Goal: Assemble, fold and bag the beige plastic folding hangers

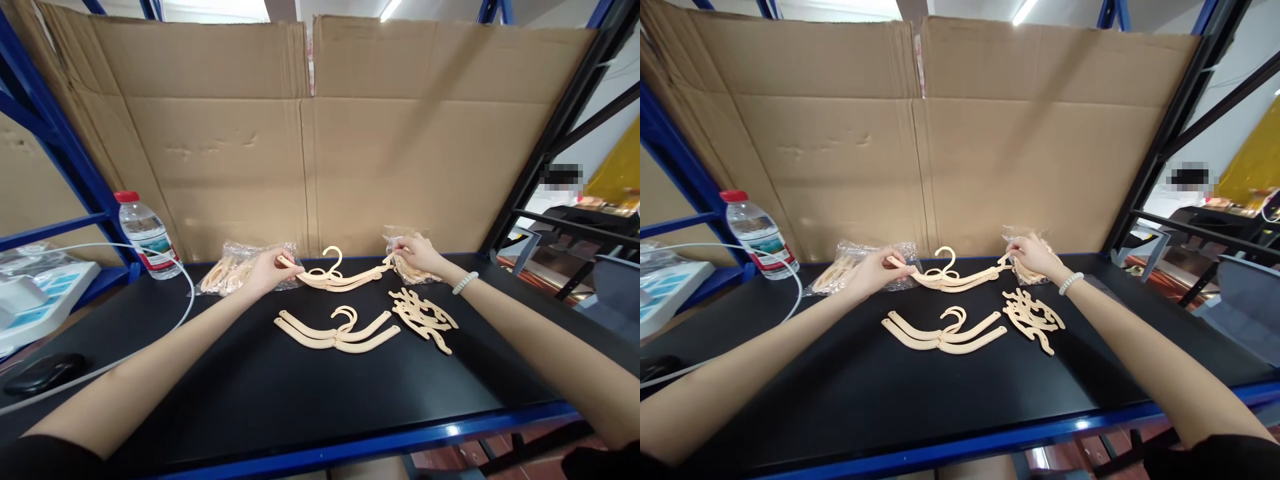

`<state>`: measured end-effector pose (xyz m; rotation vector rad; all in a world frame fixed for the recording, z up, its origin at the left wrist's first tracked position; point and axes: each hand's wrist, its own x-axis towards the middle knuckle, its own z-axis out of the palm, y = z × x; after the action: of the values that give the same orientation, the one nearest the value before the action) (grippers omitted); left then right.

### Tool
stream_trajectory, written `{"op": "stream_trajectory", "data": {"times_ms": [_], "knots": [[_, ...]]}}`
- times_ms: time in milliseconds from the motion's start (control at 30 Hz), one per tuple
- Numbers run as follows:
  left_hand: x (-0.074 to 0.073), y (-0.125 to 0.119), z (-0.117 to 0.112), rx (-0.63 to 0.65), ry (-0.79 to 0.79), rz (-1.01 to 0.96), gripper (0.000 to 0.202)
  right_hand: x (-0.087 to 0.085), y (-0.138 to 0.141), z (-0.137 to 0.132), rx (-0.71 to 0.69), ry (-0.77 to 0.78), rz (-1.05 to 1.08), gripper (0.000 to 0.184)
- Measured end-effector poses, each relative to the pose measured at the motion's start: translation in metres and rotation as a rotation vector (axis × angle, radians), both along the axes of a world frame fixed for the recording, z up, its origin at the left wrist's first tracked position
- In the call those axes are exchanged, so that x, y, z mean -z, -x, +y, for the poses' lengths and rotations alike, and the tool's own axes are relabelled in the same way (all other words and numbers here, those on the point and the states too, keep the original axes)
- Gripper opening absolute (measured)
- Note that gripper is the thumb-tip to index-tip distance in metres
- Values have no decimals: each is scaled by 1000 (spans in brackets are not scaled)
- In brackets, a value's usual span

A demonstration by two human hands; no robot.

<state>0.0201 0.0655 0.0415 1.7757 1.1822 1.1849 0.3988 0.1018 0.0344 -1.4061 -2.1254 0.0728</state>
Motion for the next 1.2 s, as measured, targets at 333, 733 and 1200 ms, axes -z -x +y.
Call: {"op": "stream_trajectory", "data": {"times_ms": [333, 733, 1200], "knots": [[3, 14, 29, 49, -249, 537, 23, 3, 18, 1, -15, -72, -614, 22], [16, 7, 6, -21, -503, 873, 23, 2, 26, -17, 46, -177, -507, 29], [27, -57, -185, 205, -174, 442, 25, 14, 74, -171, -285, 88, -101, 19]]}}
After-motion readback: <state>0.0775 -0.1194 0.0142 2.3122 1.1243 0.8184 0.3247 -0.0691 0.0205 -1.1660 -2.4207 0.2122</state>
